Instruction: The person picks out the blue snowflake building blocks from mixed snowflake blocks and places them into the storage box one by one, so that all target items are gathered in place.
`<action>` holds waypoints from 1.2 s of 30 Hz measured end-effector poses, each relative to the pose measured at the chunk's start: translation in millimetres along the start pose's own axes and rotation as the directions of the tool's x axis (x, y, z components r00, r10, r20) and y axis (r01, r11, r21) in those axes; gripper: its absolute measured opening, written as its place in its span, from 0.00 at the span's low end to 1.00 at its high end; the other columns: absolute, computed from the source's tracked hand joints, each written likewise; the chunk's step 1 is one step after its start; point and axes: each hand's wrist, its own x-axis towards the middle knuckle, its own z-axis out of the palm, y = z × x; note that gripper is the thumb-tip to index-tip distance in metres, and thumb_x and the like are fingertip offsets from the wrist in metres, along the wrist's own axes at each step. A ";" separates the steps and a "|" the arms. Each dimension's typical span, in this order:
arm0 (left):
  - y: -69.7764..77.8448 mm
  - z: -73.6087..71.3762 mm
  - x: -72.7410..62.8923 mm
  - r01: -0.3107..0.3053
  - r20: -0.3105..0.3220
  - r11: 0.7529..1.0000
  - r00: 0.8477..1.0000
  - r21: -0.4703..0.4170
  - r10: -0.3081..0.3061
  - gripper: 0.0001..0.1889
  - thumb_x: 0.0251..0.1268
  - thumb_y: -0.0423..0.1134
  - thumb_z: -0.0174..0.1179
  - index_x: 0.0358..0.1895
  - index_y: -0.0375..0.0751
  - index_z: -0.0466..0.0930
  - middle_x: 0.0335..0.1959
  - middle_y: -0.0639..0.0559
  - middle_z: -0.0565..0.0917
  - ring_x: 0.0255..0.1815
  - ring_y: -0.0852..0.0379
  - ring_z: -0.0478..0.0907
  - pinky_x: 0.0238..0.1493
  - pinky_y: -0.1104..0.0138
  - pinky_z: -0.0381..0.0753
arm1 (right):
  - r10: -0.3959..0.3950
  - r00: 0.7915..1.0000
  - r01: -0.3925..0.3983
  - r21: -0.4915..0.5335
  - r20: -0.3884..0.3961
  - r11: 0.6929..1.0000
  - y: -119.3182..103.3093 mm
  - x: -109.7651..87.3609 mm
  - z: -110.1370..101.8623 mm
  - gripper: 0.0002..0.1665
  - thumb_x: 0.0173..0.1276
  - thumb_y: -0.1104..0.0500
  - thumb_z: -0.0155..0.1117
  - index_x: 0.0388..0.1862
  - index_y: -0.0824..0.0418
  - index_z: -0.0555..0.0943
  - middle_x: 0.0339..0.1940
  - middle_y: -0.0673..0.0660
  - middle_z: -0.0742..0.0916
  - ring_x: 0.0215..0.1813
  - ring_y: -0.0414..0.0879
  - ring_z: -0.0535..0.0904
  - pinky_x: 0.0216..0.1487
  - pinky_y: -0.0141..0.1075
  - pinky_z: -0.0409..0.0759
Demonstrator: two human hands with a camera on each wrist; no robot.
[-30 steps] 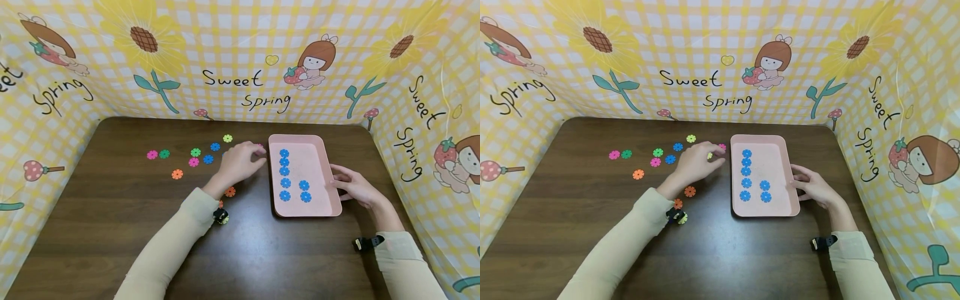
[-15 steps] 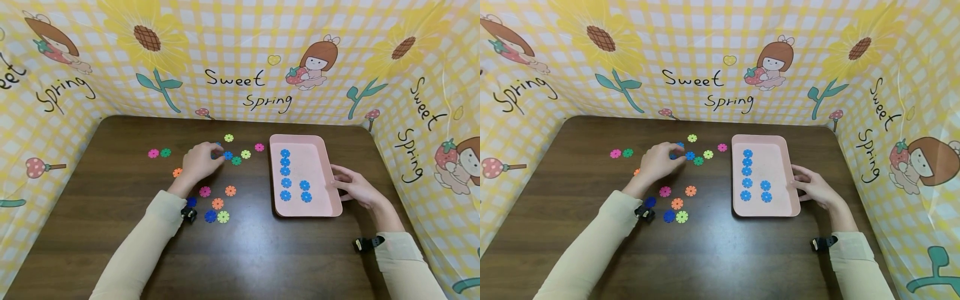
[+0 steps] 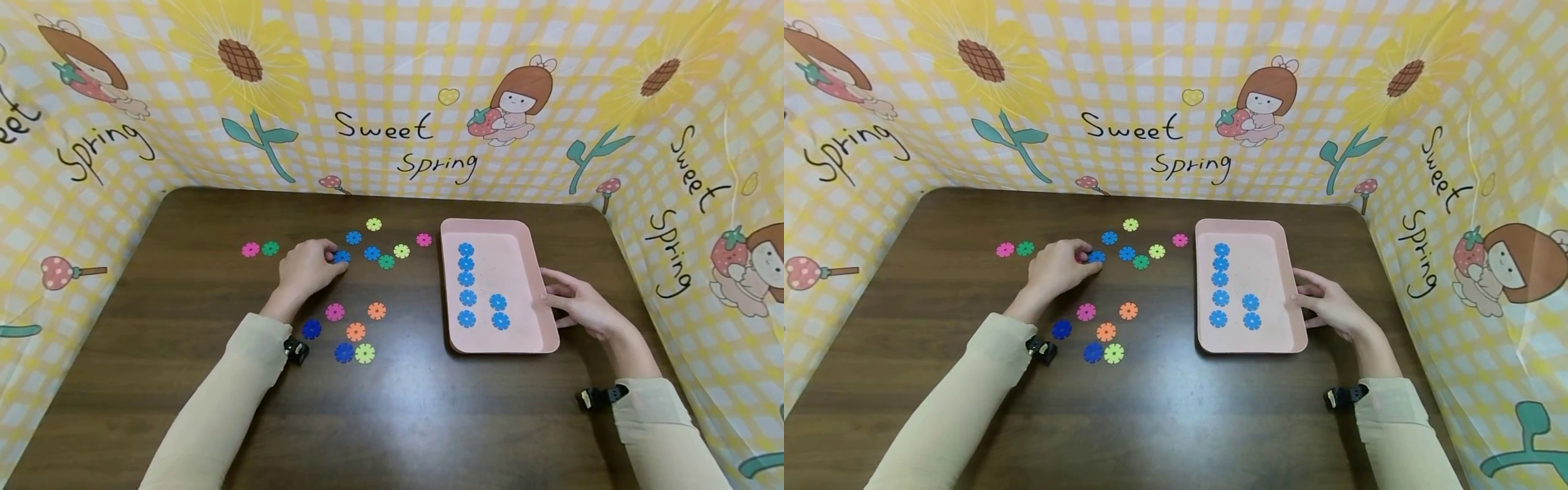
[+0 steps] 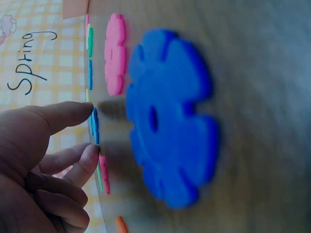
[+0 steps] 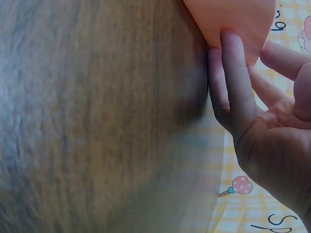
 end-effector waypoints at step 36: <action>7.2 4.3 1.3 -0.102 0.008 0.994 0.995 -0.030 0.103 0.15 0.61 0.46 0.73 0.51 0.53 0.86 0.38 0.55 0.85 0.38 0.50 0.80 0.37 0.51 0.78 | 0.014 1.000 -0.014 0.003 -0.019 1.000 1.7 -0.1 0.0 0.43 0.80 0.58 0.61 0.86 0.59 0.53 0.69 0.79 0.71 0.49 0.48 0.85 0.44 0.51 0.87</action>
